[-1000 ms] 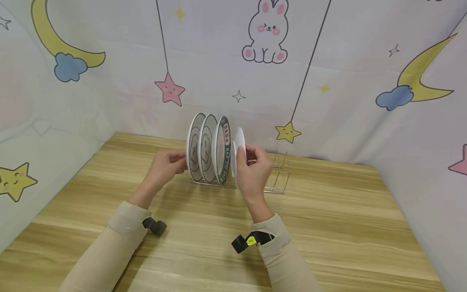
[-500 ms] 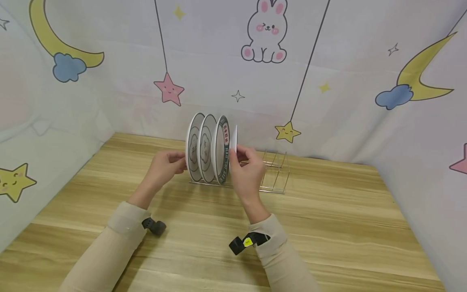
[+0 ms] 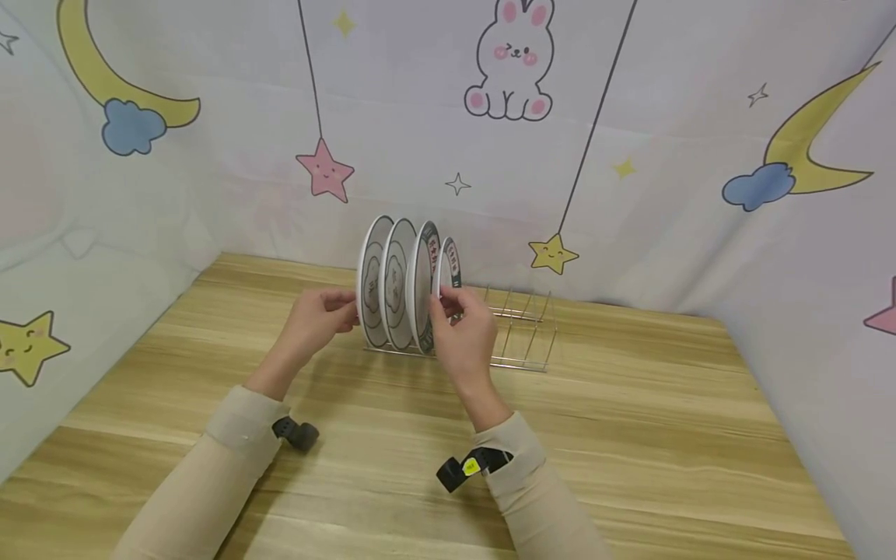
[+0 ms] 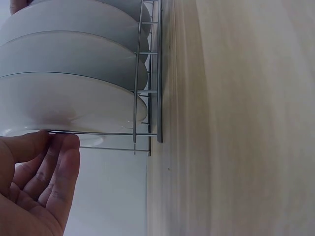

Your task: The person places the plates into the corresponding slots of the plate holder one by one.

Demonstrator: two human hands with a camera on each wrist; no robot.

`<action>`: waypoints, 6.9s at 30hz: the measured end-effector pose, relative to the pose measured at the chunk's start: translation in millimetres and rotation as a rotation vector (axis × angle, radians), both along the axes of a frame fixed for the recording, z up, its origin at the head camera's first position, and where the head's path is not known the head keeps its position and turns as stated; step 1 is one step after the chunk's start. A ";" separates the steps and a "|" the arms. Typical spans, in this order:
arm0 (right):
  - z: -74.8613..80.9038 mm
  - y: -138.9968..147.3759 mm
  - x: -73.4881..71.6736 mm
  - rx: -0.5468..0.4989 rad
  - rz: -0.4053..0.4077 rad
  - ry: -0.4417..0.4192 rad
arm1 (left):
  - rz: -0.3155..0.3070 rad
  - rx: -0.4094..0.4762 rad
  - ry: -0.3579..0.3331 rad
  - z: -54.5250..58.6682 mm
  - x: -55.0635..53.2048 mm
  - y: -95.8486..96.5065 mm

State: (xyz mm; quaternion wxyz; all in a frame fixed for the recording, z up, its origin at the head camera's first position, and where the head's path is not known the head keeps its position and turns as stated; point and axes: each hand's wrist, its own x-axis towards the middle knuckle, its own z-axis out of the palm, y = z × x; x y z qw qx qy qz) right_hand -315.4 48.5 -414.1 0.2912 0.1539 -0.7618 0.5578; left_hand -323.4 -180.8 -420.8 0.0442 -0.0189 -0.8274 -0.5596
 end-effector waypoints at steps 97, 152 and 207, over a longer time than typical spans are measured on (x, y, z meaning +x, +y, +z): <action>-5.2 163.4 -2.1 0.314 -0.163 -0.352 | 0.013 -0.071 -0.001 3.5 6.6 -3.3; -22.2 138.4 112.4 -0.064 0.158 -0.571 | -0.152 -0.211 0.166 28.5 117.2 32.5; 10.2 119.9 129.6 0.160 0.304 -0.428 | -0.323 -0.320 0.185 12.7 112.4 77.7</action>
